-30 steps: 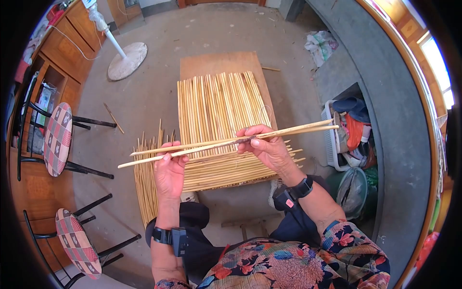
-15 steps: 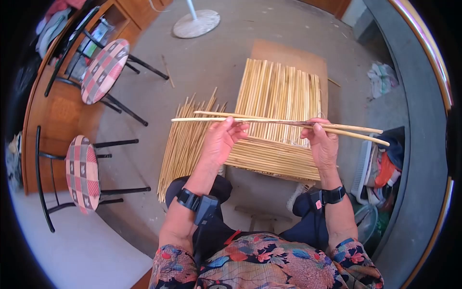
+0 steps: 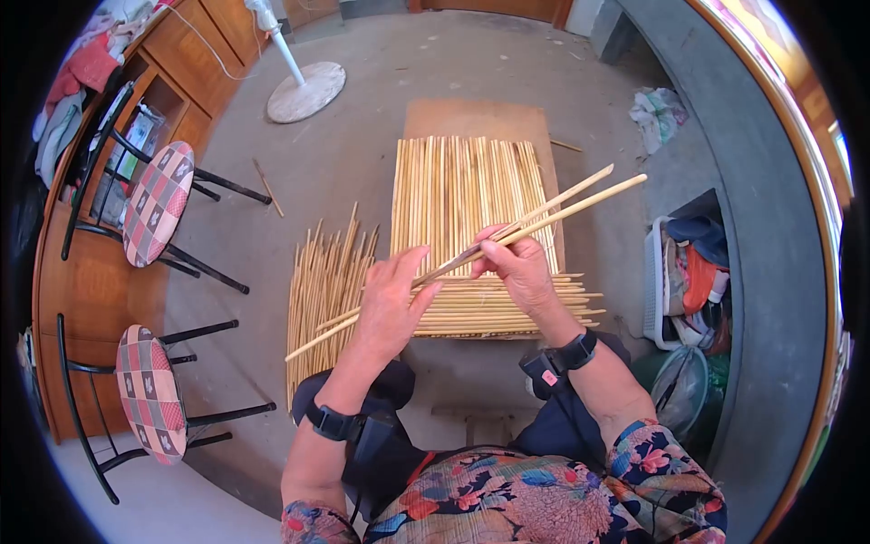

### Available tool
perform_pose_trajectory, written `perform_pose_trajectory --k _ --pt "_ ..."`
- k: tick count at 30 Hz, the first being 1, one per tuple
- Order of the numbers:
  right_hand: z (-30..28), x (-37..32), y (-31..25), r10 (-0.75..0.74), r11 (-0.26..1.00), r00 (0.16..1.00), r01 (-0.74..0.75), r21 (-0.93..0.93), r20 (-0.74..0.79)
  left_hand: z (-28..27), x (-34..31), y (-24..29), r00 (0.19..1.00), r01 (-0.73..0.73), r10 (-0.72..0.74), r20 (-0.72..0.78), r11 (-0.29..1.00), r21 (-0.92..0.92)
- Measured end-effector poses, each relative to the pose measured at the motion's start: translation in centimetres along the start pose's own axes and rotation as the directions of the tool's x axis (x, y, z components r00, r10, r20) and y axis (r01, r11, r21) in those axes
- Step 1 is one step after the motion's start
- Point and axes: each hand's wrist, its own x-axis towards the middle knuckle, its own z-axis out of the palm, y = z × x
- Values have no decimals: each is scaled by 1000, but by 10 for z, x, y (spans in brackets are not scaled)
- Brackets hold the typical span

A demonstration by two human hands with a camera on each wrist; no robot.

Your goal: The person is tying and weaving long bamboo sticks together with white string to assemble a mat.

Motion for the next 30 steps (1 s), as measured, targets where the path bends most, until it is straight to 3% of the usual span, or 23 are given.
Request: perform_pose_trajectory --k 1,2,3,4,5,7,9,14,16,17,18,20,21,22,24,30 --pt "-1 -1 2 31 999 999 -31 -6 20 8 1 -4 992 79 -64 111 988 -135" --pt "-2 -1 2 29 1000 1000 -29 -5 6 12 1 -8 991 74 -57 121 987 -141" --pt "-3 1 1 50 999 998 -50 3 29 16 2 -12 932 246 -169 320 944 -218" --pt "-6 3 -1 73 997 996 -74 8 53 18 4 -14 820 424 -250 515 870 -253" --pt "-8 5 -4 95 995 993 -95 -11 71 22 4 -17 816 425 -243 525 867 -260" --pt "-14 8 -10 73 994 997 -74 -76 -14 30 4 -26 937 275 -171 305 899 -340" --pt "-31 12 -11 59 972 983 -97 -212 -175 27 10 -32 915 359 -239 326 852 -382" --pt "-83 24 18 105 881 940 -239 -409 -324 23 25 -52 832 549 -392 394 685 -479" --pt "-96 29 34 213 717 891 -421 -555 -401 25 28 -59 826 561 -407 391 666 -492" --pt "-95 33 38 193 608 890 -439 -661 -413 28 28 -63 811 578 -402 424 658 -482" --pt "-98 37 47 195 603 888 -443 -663 -416 31 28 -66 796 595 -399 455 652 -470" --pt "-96 55 62 -56 201 991 -109 -973 -123 35 28 -63 806 584 -393 443 652 -484" --pt "-95 63 67 47 137 974 -227 -964 -223 35 27 -64 799 584 -375 470 668 -461" --pt "-97 70 75 43 139 977 -213 -967 -209 36 27 -66 792 582 -358 494 686 -436" --pt "-108 78 104 41 -203 987 -141 -969 -153 36 26 -66 788 596 -368 493 658 -461" --pt "-113 88 121 -6 -357 1000 -13 -934 -12 21 36 -60 759 646 -395 519 562 -517"
